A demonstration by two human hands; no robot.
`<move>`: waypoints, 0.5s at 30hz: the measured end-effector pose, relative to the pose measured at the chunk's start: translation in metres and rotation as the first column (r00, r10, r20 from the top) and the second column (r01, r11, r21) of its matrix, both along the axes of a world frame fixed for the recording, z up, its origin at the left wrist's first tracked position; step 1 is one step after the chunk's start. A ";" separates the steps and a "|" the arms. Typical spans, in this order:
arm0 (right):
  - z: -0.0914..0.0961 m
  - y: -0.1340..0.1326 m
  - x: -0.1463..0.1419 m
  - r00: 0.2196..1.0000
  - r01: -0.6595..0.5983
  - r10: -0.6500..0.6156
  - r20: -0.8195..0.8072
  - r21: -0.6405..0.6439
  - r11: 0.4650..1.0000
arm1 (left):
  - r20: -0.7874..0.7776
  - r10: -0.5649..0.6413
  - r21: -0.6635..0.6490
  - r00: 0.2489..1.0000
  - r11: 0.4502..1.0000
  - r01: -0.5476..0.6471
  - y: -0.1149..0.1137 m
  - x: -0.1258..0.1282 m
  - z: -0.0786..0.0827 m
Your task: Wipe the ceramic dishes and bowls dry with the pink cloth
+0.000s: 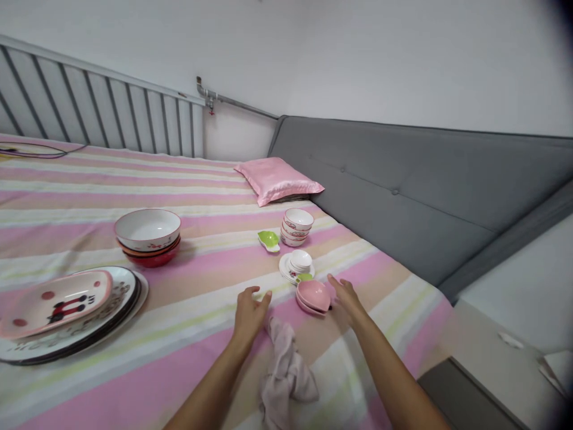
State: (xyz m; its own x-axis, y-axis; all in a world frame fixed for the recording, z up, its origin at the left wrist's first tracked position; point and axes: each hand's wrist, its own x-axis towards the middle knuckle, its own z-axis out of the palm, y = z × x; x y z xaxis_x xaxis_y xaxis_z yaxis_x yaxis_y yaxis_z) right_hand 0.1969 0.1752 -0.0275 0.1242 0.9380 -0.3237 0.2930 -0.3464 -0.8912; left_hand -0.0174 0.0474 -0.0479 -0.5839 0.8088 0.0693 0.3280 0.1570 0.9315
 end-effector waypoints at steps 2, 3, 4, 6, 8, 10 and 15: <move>0.016 0.014 0.001 0.998 0.023 -0.023 -0.062 0.011 1.000 | 0.023 0.002 0.023 1.000 1.000 -0.002 0.006 0.017 -0.009; 0.023 0.022 -0.001 0.995 0.017 -0.016 -0.101 0.011 1.000 | 0.038 0.010 0.040 0.999 0.999 -0.011 0.006 0.023 -0.014; 0.031 0.030 -0.004 0.990 0.010 -0.008 -0.143 0.011 1.000 | 0.059 0.011 0.077 0.998 0.997 -0.016 0.004 0.026 -0.019; 0.044 0.049 -0.016 0.977 0.005 -0.002 -0.215 0.009 1.000 | 0.085 -0.041 0.136 0.996 0.990 0.030 0.000 0.028 -0.028; 0.052 0.072 -0.033 0.960 0.014 -0.015 -0.279 -0.006 1.000 | 0.152 -0.047 0.130 0.987 0.991 0.027 -0.004 0.025 -0.033; 0.054 0.096 -0.052 0.938 0.015 -0.032 -0.346 -0.051 0.999 | 0.229 -0.003 0.126 0.973 0.992 -0.026 -0.005 0.021 -0.036; 0.042 0.152 -0.092 0.883 0.040 -0.100 -0.459 -0.139 0.990 | 0.370 0.026 0.076 0.929 0.995 -0.058 -0.003 0.018 -0.044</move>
State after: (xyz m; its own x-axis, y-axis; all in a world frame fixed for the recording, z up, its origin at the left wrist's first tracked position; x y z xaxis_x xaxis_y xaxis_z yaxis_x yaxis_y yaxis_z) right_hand 0.1045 0.3268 0.0147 -0.0042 0.8820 -0.4712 -0.1724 -0.4648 -0.8685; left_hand 0.0011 0.0446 -0.0916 -0.6148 0.7835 -0.0902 -0.0452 0.0792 0.9958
